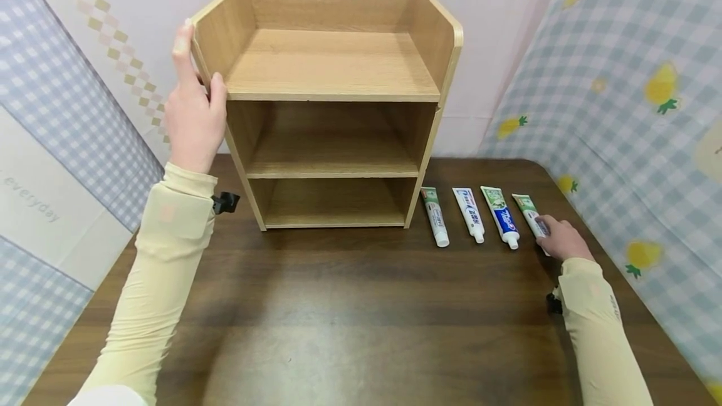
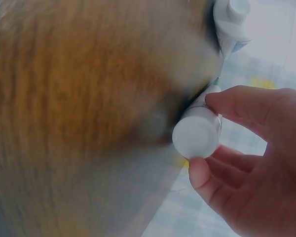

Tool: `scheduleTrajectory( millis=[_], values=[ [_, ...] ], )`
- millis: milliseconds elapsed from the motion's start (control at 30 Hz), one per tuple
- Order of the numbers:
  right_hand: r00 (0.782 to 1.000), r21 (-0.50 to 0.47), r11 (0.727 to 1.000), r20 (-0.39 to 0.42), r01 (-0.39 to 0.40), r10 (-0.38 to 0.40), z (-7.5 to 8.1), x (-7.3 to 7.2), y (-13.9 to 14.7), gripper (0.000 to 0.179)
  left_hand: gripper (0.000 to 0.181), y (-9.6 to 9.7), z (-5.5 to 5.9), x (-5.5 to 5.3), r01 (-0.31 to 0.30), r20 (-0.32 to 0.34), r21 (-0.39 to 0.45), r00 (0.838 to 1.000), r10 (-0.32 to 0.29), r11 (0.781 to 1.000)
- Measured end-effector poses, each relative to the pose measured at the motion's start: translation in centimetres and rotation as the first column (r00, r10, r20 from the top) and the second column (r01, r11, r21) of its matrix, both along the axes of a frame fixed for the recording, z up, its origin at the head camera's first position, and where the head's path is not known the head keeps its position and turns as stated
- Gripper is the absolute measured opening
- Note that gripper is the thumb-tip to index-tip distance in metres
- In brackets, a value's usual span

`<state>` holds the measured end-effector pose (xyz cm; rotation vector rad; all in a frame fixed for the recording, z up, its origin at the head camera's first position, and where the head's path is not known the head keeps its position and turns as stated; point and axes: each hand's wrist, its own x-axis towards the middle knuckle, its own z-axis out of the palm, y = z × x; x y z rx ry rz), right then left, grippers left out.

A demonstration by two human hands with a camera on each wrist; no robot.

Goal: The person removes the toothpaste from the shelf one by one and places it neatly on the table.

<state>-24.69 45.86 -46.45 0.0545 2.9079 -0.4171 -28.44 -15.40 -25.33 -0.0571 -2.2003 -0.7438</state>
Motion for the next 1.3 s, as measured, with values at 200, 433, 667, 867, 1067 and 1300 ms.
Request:
scheduleTrajectory(
  millis=[200,433,667,867,1067,1300],
  values=[
    [1.0,-0.009,1.0,0.01,0.019,-0.019,-0.2,-0.3,0.1,0.056,0.056,0.1,0.0,-0.3,0.002,0.01,-0.004,1.0,-0.002,1.0],
    [1.0,-0.005,1.0,0.0,0.014,-0.014,-0.6,-0.4,0.4,0.057,0.056,0.1,-0.1,-0.4,0.01,0.005,0.0,1.0,-0.01,1.0],
    [1.0,-0.009,1.0,-0.026,0.001,-0.001,-1.0,0.0,0.5,0.056,0.056,0.1,-0.1,-0.4,0.017,-0.011,0.002,1.0,-0.017,1.0],
    [0.998,-0.025,1.0,-0.063,-0.006,0.004,-1.4,0.3,0.6,0.055,0.056,-0.1,-0.2,-0.3,0.027,-0.032,0.0,0.999,-0.027,1.0],
    [0.997,-0.026,1.0,-0.071,0.017,-0.018,-1.3,0.2,0.5,0.056,0.055,-0.3,-0.1,-0.1,0.011,-0.039,0.004,0.999,-0.01,1.0],
    [0.998,-0.031,0.998,-0.035,0.054,-0.056,-1.3,0.5,0.3,0.06,0.054,-0.2,-0.2,-0.3,0.015,-0.043,0.003,0.999,-0.015,1.0]
  ],
)
